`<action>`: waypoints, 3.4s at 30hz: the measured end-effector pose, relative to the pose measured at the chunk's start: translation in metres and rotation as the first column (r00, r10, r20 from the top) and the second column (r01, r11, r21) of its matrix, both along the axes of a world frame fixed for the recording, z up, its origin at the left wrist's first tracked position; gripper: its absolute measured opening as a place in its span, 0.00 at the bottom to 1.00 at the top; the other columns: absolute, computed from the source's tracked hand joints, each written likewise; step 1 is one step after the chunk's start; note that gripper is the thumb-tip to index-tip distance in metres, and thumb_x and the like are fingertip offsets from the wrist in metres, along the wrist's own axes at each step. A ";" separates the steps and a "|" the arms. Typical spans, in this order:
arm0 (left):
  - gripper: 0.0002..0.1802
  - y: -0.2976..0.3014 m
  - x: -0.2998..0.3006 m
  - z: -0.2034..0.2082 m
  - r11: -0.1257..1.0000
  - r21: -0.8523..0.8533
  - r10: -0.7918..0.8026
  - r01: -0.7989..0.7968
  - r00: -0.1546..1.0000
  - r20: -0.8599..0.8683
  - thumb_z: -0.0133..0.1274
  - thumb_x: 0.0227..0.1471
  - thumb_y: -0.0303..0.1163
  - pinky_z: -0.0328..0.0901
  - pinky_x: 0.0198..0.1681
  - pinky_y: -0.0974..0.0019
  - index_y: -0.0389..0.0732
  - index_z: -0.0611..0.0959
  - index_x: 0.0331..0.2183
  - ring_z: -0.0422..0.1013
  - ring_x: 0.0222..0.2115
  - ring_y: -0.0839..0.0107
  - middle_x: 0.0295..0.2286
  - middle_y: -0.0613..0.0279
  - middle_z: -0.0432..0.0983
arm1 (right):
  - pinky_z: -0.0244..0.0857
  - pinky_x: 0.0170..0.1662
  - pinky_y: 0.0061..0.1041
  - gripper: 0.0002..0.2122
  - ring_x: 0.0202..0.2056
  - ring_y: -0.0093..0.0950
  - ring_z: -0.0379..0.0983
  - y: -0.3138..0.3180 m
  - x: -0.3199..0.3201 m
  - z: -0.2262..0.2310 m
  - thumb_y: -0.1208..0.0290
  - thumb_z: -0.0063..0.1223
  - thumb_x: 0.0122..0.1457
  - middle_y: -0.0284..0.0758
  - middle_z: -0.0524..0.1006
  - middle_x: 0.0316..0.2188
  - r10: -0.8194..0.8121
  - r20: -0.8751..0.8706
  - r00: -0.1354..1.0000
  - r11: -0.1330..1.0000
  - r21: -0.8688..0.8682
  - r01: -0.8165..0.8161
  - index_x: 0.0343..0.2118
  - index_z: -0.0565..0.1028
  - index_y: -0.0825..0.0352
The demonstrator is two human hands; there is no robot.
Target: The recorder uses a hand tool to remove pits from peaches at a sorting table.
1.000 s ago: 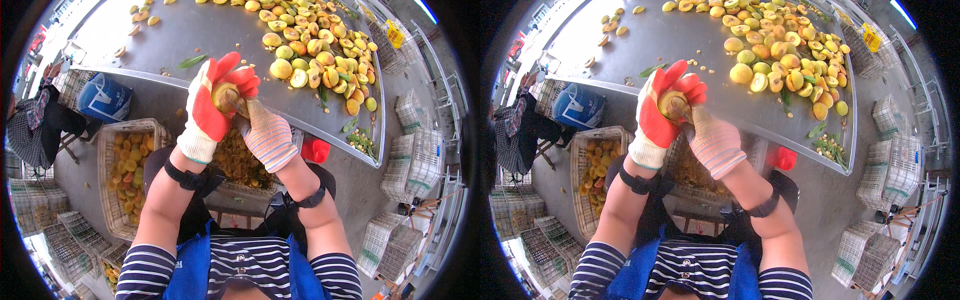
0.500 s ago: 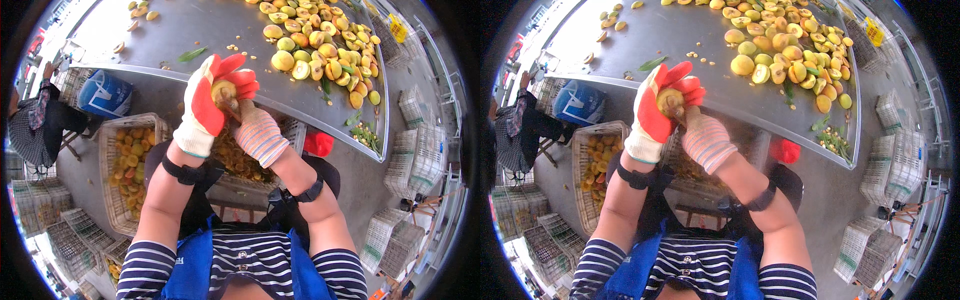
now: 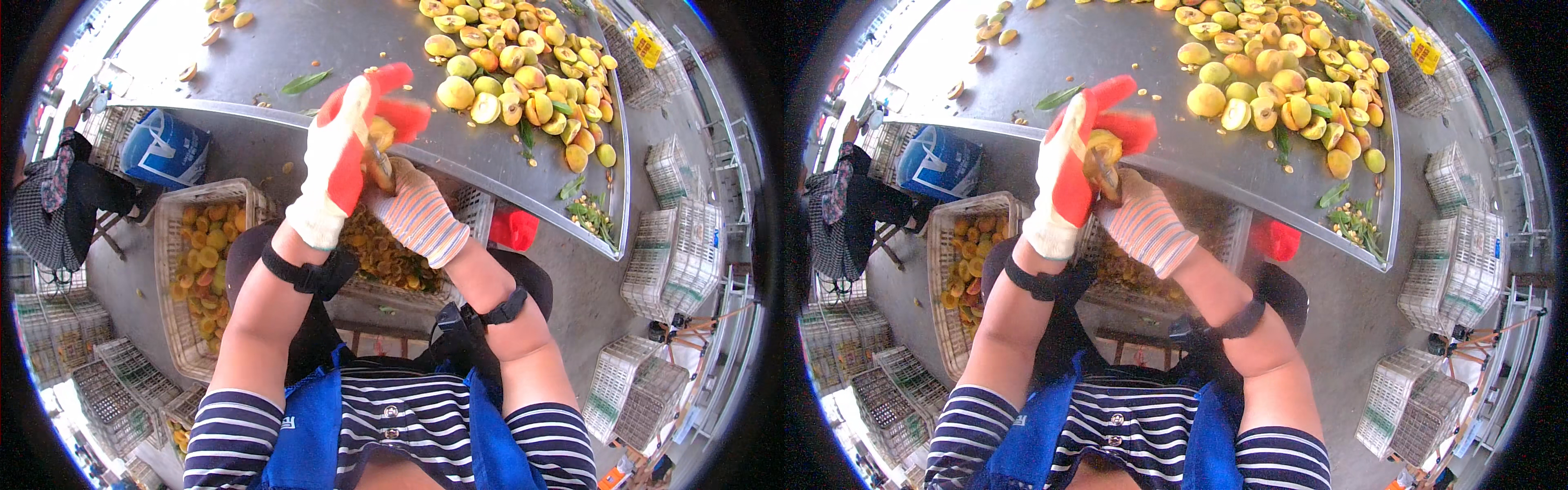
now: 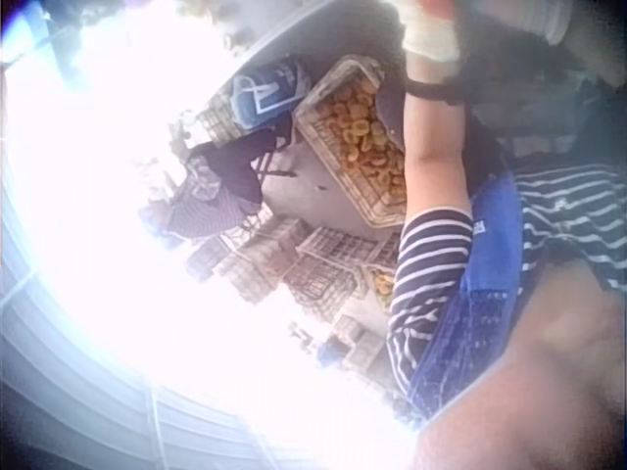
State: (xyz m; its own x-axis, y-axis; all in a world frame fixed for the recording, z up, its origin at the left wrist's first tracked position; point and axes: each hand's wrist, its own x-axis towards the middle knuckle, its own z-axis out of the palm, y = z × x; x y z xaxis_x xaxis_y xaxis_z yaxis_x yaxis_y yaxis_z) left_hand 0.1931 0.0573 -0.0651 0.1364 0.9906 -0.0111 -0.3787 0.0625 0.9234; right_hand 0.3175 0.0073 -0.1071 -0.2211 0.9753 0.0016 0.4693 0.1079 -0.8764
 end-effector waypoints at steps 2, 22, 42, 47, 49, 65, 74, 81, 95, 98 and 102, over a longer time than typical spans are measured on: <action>0.31 0.000 -0.005 0.002 0.992 -0.021 -0.128 0.128 0.992 -0.003 0.48 0.70 0.54 0.74 0.34 0.67 0.34 0.83 0.52 0.81 0.30 0.65 0.34 0.48 0.86 | 0.73 0.49 0.43 0.20 0.47 0.52 0.78 -0.003 0.002 0.007 0.67 0.62 0.60 0.52 0.81 0.43 0.035 -0.042 0.999 0.999 -0.018 -0.036 0.52 0.73 0.70; 0.34 0.005 -0.014 -0.019 0.881 -0.221 -0.264 0.419 0.821 0.506 0.47 0.69 0.57 0.75 0.41 0.59 0.36 0.79 0.57 0.81 0.36 0.56 0.38 0.50 0.84 | 0.72 0.39 0.38 0.21 0.34 0.38 0.80 -0.017 0.038 0.023 0.59 0.67 0.57 0.40 0.81 0.29 0.334 -0.077 0.939 0.942 0.010 -0.334 0.49 0.77 0.66; 0.27 0.002 -0.032 -0.049 0.939 0.006 -0.296 0.345 0.795 0.530 0.41 0.72 0.50 0.70 0.58 0.52 0.42 0.73 0.61 0.74 0.55 0.59 0.56 0.57 0.75 | 0.76 0.44 0.44 0.12 0.40 0.48 0.81 0.043 -0.014 0.053 0.64 0.60 0.56 0.45 0.82 0.35 -0.309 0.222 0.925 0.898 0.389 0.207 0.43 0.79 0.59; 0.28 0.003 -0.024 -0.067 0.902 -0.102 -0.262 0.419 0.719 0.643 0.40 0.72 0.51 0.69 0.61 0.48 0.45 0.71 0.62 0.73 0.55 0.53 0.57 0.51 0.73 | 0.76 0.44 0.47 0.12 0.39 0.50 0.81 0.083 -0.069 0.078 0.63 0.58 0.53 0.49 0.83 0.36 -0.107 0.452 0.886 0.891 0.438 -0.115 0.39 0.83 0.62; 0.29 -0.003 -0.027 -0.058 0.900 -0.224 -0.158 0.375 0.758 0.633 0.45 0.70 0.54 0.70 0.59 0.49 0.43 0.74 0.60 0.77 0.51 0.52 0.52 0.50 0.78 | 0.75 0.45 0.49 0.13 0.41 0.49 0.82 0.120 -0.046 0.077 0.63 0.55 0.55 0.50 0.84 0.37 -0.171 0.427 0.888 0.902 0.430 -0.033 0.39 0.84 0.62; 0.31 0.010 -0.021 -0.032 0.954 -0.274 -0.004 0.126 0.914 0.405 0.45 0.70 0.53 0.68 0.60 0.54 0.43 0.74 0.63 0.75 0.55 0.55 0.57 0.51 0.76 | 0.72 0.50 0.43 0.23 0.46 0.52 0.79 0.117 0.120 -0.005 0.57 0.59 0.54 0.55 0.81 0.41 -0.459 0.343 0.819 0.879 0.041 0.475 0.46 0.78 0.71; 0.31 0.012 -0.024 -0.029 0.971 -0.238 0.082 0.009 0.925 0.371 0.45 0.70 0.54 0.70 0.59 0.53 0.44 0.73 0.64 0.75 0.54 0.57 0.56 0.52 0.77 | 0.72 0.57 0.42 0.20 0.55 0.46 0.77 0.123 0.041 -0.032 0.59 0.57 0.63 0.45 0.80 0.51 0.038 0.669 0.742 0.994 0.052 -0.097 0.57 0.76 0.59; 0.31 0.018 -0.024 -0.019 0.964 -0.262 0.064 0.039 0.926 0.372 0.46 0.69 0.54 0.68 0.60 0.54 0.45 0.73 0.64 0.73 0.57 0.57 0.58 0.55 0.75 | 0.71 0.59 0.44 0.24 0.56 0.50 0.75 0.147 0.042 -0.019 0.58 0.57 0.62 0.49 0.80 0.52 -0.036 0.519 0.854 0.994 -0.071 0.085 0.59 0.75 0.60; 0.32 0.011 0.018 -0.040 0.949 -0.032 -0.183 0.315 0.627 0.757 0.56 0.65 0.50 0.67 0.61 0.53 0.41 0.74 0.62 0.70 0.58 0.58 0.58 0.52 0.73 | 0.73 0.53 0.35 0.25 0.49 0.38 0.80 0.039 0.029 0.036 0.66 0.72 0.55 0.45 0.82 0.49 -0.182 0.082 0.980 0.949 0.274 0.153 0.55 0.76 0.68; 0.30 0.010 0.021 -0.040 0.943 0.024 -0.234 0.331 0.612 0.756 0.57 0.65 0.49 0.69 0.60 0.52 0.42 0.75 0.61 0.70 0.58 0.57 0.57 0.52 0.74 | 0.74 0.52 0.37 0.24 0.47 0.44 0.80 0.030 0.038 0.033 0.65 0.72 0.56 0.45 0.82 0.46 -0.283 0.145 0.948 0.812 0.563 0.156 0.53 0.76 0.68; 0.29 0.011 0.024 -0.044 0.951 -0.137 -0.105 0.277 0.707 0.699 0.58 0.65 0.47 0.71 0.58 0.51 0.43 0.75 0.61 0.72 0.56 0.54 0.55 0.52 0.74 | 0.75 0.48 0.37 0.22 0.45 0.46 0.81 0.027 0.050 0.024 0.63 0.72 0.57 0.46 0.82 0.44 -0.453 0.092 0.887 0.796 0.490 0.355 0.50 0.76 0.67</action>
